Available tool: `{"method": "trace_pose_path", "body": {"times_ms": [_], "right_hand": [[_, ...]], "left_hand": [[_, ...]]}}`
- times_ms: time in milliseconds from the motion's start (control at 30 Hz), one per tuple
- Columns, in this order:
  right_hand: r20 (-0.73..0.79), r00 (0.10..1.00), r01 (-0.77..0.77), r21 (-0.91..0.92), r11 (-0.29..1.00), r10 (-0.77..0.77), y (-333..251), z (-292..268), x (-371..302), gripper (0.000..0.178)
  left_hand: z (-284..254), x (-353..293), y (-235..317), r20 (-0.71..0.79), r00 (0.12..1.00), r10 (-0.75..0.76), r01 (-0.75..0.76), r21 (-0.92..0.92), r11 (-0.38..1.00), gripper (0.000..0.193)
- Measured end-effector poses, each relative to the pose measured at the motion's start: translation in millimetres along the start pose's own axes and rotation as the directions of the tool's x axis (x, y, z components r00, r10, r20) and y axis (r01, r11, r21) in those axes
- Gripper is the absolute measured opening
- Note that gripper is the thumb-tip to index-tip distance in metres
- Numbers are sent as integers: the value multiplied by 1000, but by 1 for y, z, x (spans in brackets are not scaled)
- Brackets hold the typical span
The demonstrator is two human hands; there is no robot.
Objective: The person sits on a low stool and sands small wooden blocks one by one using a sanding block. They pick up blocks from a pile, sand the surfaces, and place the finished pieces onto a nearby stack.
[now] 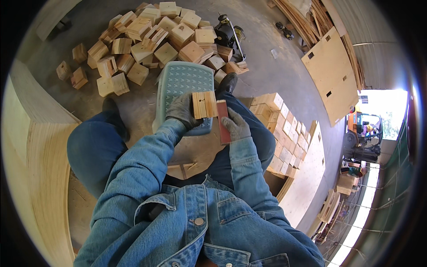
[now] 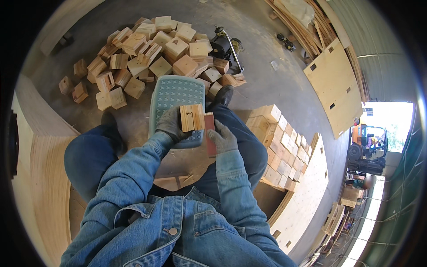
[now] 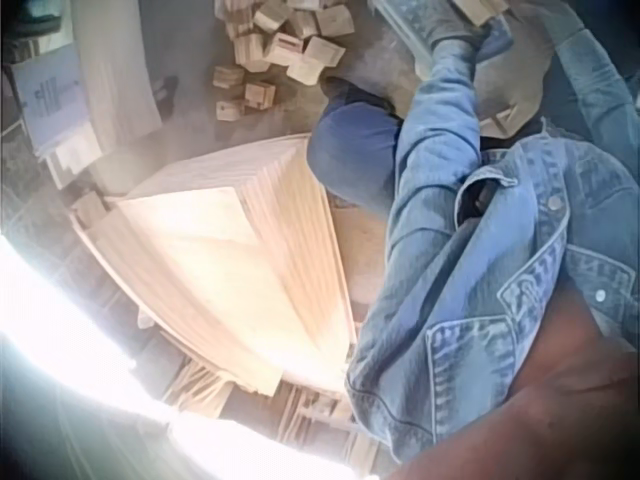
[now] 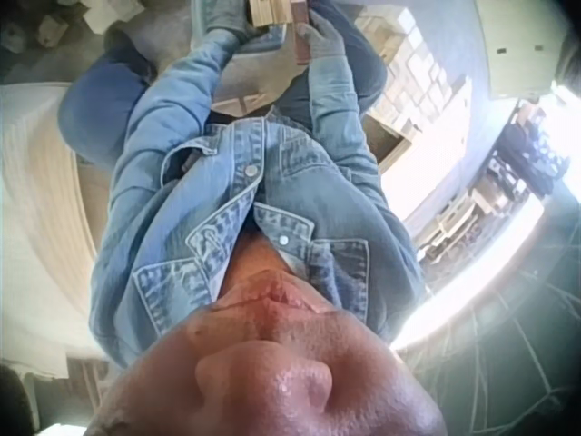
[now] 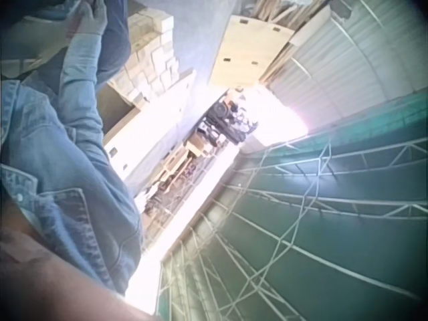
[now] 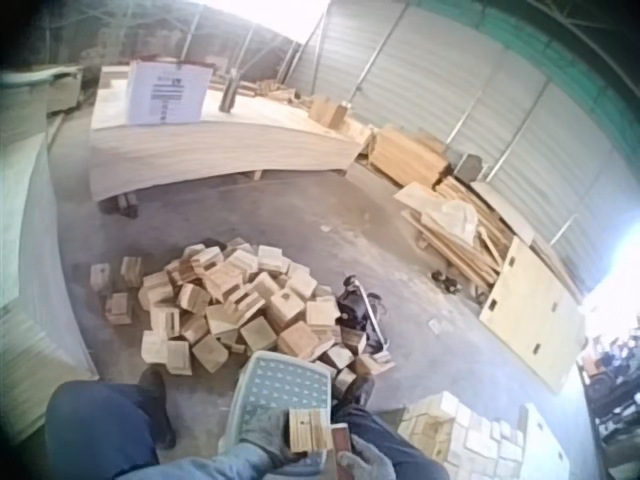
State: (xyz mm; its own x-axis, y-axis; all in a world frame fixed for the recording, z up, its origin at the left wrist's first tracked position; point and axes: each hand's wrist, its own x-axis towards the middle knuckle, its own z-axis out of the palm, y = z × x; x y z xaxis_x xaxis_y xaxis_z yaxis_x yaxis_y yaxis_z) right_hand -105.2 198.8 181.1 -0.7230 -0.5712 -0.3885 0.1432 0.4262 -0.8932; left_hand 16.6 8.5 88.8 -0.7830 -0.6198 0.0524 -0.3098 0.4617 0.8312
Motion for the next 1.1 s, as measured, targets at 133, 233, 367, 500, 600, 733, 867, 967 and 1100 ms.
{"method": "trace_pose_path", "body": {"times_ms": [133,233,367,500,600,733,867,967,1100], "right_hand": [[-51,998,-18,75,997,21,6,-4,-17,59],[-84,996,-8,140,990,20,12,-7,-6,59],[-75,997,29,143,989,-18,16,-3,0,59],[-99,995,32,58,998,-26,13,5,1,58],[-112,994,9,124,992,5,8,9,-3,56],[-102,993,-31,317,948,67,6,13,-6,52],[-78,997,54,757,651,8,95,0,39,48],[-114,993,17,242,970,11,40,6,27,63],[-2,993,-111,254,961,115,10,2,5,63]], "left_hand": [[-7,3,11,68,996,-66,66,10,998,64],[-6,2,10,54,996,-65,62,67,996,72],[-7,-2,3,88,994,-61,49,132,990,89],[-28,-7,15,172,978,-121,105,97,990,106],[-37,-7,17,166,982,-93,84,61,995,109],[-27,-4,-1,207,978,-19,42,-109,993,98],[1,-3,-13,108,993,38,11,-421,907,77],[17,6,-36,165,985,40,84,-676,732,84],[0,-3,-31,156,985,-75,149,-537,830,78]]}}
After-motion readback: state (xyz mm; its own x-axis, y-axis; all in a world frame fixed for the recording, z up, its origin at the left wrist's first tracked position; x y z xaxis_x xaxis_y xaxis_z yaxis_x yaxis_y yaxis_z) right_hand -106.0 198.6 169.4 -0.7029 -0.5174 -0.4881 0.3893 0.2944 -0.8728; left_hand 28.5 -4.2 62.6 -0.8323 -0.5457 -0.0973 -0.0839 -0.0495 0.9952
